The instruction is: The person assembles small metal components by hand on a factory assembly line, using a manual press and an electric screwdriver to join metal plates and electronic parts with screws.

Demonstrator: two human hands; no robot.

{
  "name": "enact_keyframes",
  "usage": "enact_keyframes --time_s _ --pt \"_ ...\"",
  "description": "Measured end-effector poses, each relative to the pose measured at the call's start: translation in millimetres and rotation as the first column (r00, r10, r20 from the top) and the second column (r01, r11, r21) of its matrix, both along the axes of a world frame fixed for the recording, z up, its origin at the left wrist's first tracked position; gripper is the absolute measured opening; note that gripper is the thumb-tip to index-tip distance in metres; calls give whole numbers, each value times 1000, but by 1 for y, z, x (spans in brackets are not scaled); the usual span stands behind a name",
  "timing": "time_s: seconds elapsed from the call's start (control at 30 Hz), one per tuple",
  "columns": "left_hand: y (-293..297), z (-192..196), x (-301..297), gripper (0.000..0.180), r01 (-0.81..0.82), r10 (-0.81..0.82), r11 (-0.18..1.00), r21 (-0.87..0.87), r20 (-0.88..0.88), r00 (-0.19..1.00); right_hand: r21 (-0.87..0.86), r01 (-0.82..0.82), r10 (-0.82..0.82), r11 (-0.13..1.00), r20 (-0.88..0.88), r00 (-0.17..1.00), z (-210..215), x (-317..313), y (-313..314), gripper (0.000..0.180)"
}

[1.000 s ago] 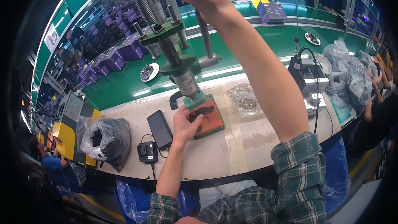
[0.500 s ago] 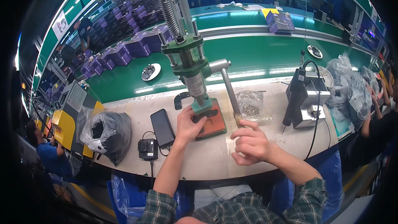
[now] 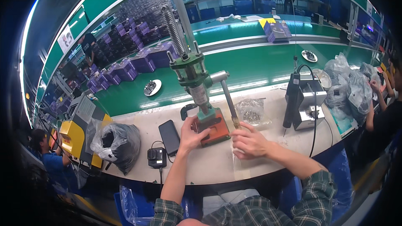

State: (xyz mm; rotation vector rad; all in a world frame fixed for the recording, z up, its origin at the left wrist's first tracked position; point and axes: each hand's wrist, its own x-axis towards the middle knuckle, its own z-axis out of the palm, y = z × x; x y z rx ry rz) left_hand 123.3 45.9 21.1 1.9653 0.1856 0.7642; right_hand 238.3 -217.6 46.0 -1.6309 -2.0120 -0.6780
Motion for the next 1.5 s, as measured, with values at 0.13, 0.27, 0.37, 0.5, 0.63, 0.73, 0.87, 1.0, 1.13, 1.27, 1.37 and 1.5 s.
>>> enact_keyframes --time_s 0.13,0.27,0.37,0.5,0.63,0.73,0.87,1.0,1.13,1.27,1.37,1.5 --pt "-4 9 0 59 -35 35 999 0 -158 987 458 -168 296 873 -224 929 78 -14 -15 31" --pt "-5 0 5 47 -87 145 960 267 -205 968 738 -155 508 657 -280 815 181 17 65 33" --pt "-7 10 11 43 -91 163 957 274 -253 954 739 173 238 651 -415 878 252 42 126 32" --pt "-29 32 6 43 -93 213 941 324 -358 909 504 280 140 818 -645 751 278 111 158 35" --pt "-30 15 2 44 -179 352 868 464 -320 880 209 353 -101 912 -719 688 277 121 179 46" --pt "-46 39 15 52 -201 417 846 493 -378 827 311 427 -231 849 -508 830 258 114 146 58" --pt "-24 43 12 63 -199 369 910 364 -490 790 625 315 -84 714 -370 925 189 40 48 51" --pt "-16 55 -1 49 -199 388 910 364 -579 717 473 730 -397 494 -624 673 102 38 -70 32" --pt "-33 46 -64 40 -436 570 787 436 -246 784 143 899 -609 414 -691 391 48 70 -119 51" --pt "-129 35 -51 42 -71 116 971 230 -188 975 154 944 -822 292 -465 330 48 76 -114 73" --pt "-179 13 -15 38 132 27 905 403 -366 930 7 992 -913 129 -390 122 51 81 -79 82" --pt "-189 -13 15 37 235 -34 828 509 -374 927 -21 999 -895 36 -445 23 51 94 -67 73"
